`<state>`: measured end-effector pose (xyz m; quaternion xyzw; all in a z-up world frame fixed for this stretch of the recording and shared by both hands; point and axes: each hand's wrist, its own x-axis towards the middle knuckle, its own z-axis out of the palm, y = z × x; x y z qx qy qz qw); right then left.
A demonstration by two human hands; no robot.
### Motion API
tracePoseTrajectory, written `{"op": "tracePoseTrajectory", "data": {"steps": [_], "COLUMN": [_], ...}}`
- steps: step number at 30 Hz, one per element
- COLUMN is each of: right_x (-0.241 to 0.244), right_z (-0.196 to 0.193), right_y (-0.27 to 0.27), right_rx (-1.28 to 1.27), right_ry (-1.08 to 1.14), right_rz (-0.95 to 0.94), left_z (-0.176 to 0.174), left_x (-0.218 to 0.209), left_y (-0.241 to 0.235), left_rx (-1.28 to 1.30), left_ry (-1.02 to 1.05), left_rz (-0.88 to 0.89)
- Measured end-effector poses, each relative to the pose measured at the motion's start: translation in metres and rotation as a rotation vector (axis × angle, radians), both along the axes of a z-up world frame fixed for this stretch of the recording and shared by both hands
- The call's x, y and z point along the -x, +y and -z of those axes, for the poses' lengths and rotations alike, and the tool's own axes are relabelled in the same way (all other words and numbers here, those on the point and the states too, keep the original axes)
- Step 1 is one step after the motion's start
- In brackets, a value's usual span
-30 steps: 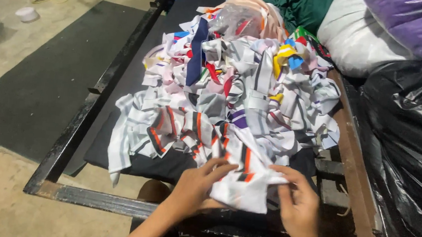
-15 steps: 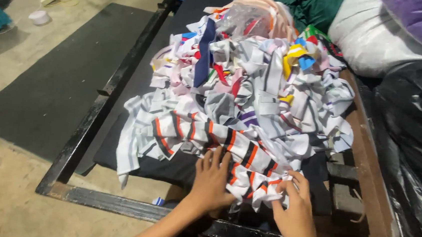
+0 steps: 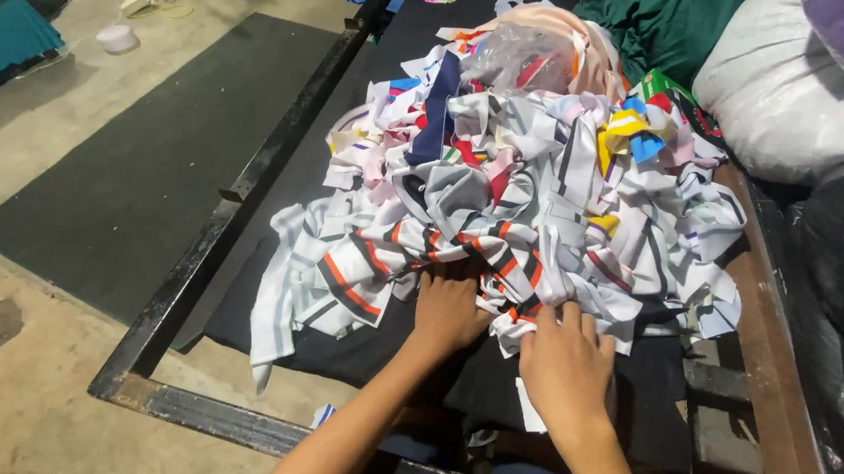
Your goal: Sorting through a pile of fabric scraps to select and cut a specific piece using scissors.
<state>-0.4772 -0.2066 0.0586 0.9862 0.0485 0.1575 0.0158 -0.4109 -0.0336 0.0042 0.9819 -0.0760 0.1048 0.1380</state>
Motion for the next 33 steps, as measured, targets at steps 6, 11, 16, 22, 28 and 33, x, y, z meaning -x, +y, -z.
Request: {"op": "tracePoseTrajectory", "data": {"steps": [6, 11, 16, 22, 28, 33], "right_x": [0.005, 0.006, -0.006, -0.019, -0.02, -0.018], "right_z": [0.025, 0.031, 0.035, 0.042, 0.036, 0.034], "right_y": [0.008, 0.008, 0.003, 0.001, 0.001, 0.002], "right_rx": [-0.102, -0.203, -0.289, -0.286, -0.433, -0.603], "right_ry": [-0.056, -0.028, 0.002, -0.099, -0.225, -0.272], "right_rz": [-0.075, -0.094, -0.078, -0.088, -0.199, -0.362], "left_z": [0.003, -0.004, -0.015, -0.045, -0.04, -0.01], "left_x": [0.008, 0.011, 0.013, 0.021, 0.02, 0.011], "left_y": [0.001, 0.002, 0.0, -0.002, 0.0, 0.004], "left_rx": [-0.006, 0.013, 0.04, 0.057, 0.089, 0.142], "left_ry": [0.024, 0.013, 0.019, 0.182, 0.182, 0.031], "left_rz": [-0.046, -0.044, -0.045, -0.086, -0.071, -0.038]}}
